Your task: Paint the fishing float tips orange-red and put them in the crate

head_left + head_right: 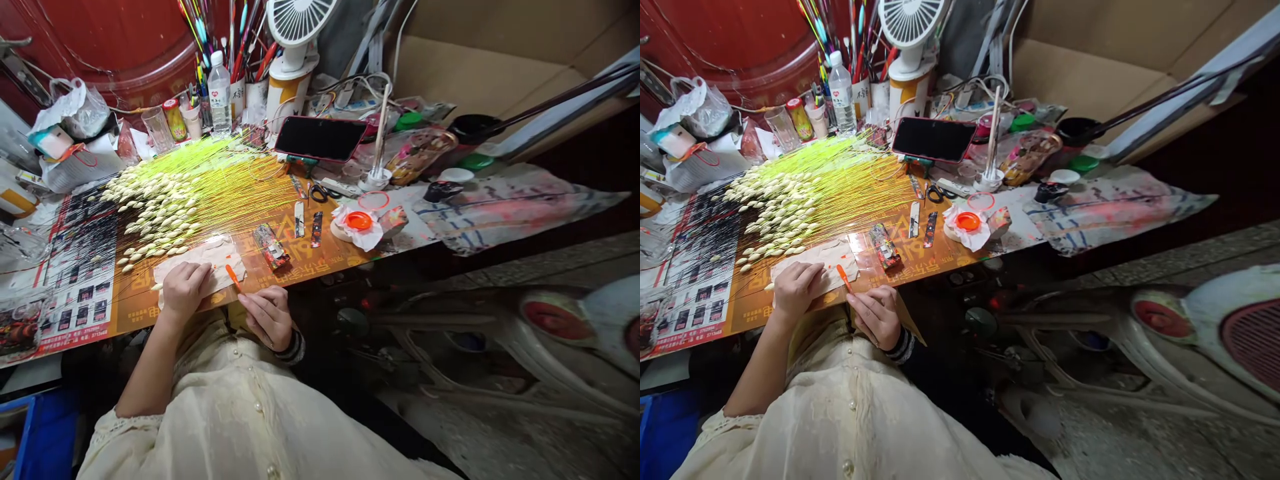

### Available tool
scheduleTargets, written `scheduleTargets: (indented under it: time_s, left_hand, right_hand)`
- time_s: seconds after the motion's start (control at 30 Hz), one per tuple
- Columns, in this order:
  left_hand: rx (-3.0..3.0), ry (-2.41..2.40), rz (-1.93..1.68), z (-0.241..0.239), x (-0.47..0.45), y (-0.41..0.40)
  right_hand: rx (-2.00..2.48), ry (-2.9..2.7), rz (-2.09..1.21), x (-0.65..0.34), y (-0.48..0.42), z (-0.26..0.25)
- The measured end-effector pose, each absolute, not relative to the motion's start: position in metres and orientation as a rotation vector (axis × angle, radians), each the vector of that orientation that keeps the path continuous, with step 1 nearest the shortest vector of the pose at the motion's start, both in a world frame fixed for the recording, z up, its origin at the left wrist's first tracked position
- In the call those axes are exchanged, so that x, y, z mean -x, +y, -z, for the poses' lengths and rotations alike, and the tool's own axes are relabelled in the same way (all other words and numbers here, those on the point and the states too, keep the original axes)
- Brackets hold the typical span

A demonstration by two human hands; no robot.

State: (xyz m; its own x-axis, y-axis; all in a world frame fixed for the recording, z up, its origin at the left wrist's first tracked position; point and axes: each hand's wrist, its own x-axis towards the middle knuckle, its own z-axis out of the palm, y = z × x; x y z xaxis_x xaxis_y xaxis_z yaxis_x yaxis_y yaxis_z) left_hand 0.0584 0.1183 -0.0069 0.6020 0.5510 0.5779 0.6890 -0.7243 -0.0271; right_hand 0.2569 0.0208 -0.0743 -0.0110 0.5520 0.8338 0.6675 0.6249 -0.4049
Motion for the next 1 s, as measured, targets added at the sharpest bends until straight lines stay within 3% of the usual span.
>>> scheduleTargets:
  time_s: [1.0]
  left_hand:
    - [2.549, -1.083, 0.765, 0.0072, -0.0522, 0.1132]
  right_hand:
    - [1.018, -1.654, 0.116, -0.2522, 0.0198, 0.0796]
